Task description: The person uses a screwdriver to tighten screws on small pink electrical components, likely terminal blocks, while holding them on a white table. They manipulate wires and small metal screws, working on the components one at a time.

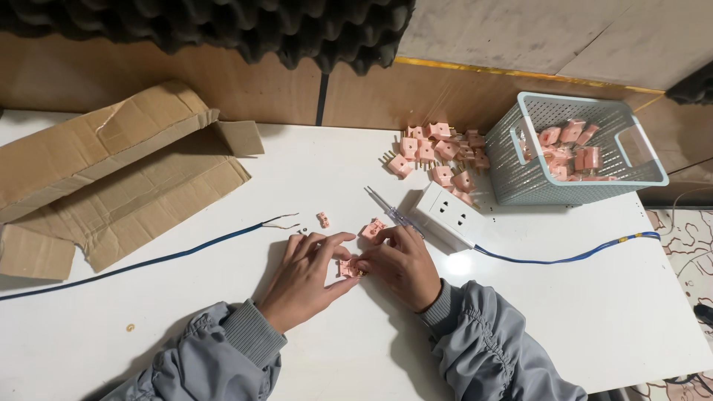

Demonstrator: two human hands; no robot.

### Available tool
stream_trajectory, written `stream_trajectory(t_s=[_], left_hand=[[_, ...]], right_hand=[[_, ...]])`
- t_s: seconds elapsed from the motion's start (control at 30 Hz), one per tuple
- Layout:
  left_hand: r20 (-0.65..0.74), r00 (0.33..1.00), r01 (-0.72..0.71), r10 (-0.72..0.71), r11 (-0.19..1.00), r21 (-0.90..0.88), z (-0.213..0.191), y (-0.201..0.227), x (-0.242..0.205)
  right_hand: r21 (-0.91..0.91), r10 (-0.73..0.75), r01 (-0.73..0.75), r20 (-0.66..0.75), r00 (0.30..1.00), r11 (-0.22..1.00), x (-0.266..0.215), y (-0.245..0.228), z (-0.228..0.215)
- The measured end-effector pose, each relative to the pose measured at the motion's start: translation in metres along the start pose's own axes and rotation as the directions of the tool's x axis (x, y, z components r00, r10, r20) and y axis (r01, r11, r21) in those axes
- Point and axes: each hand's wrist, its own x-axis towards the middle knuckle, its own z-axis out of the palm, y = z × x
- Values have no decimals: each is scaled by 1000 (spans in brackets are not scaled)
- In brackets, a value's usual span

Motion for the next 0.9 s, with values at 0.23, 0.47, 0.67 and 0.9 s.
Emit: stream_trajectory(t_s=[0.23,0.47,0.67,0.9], left_hand=[[7,1000,-7,7,1000,-1,4,-4,-4],[30,999,38,-37,999,-26,4,-3,-4],[1,1000,12,-12,1000,-23,3,-1,-2],[23,999,24,-23,1000,-17,5,-5,-4]], right_hand=[[28,-30,28,58,998,999,1,-7,-8],[62,-19,14,80,997,998,2,-6,-8],[38,24,-26,53,998,999,4,-8,-8],[49,-30,27,65,997,998,5,-11,-9]])
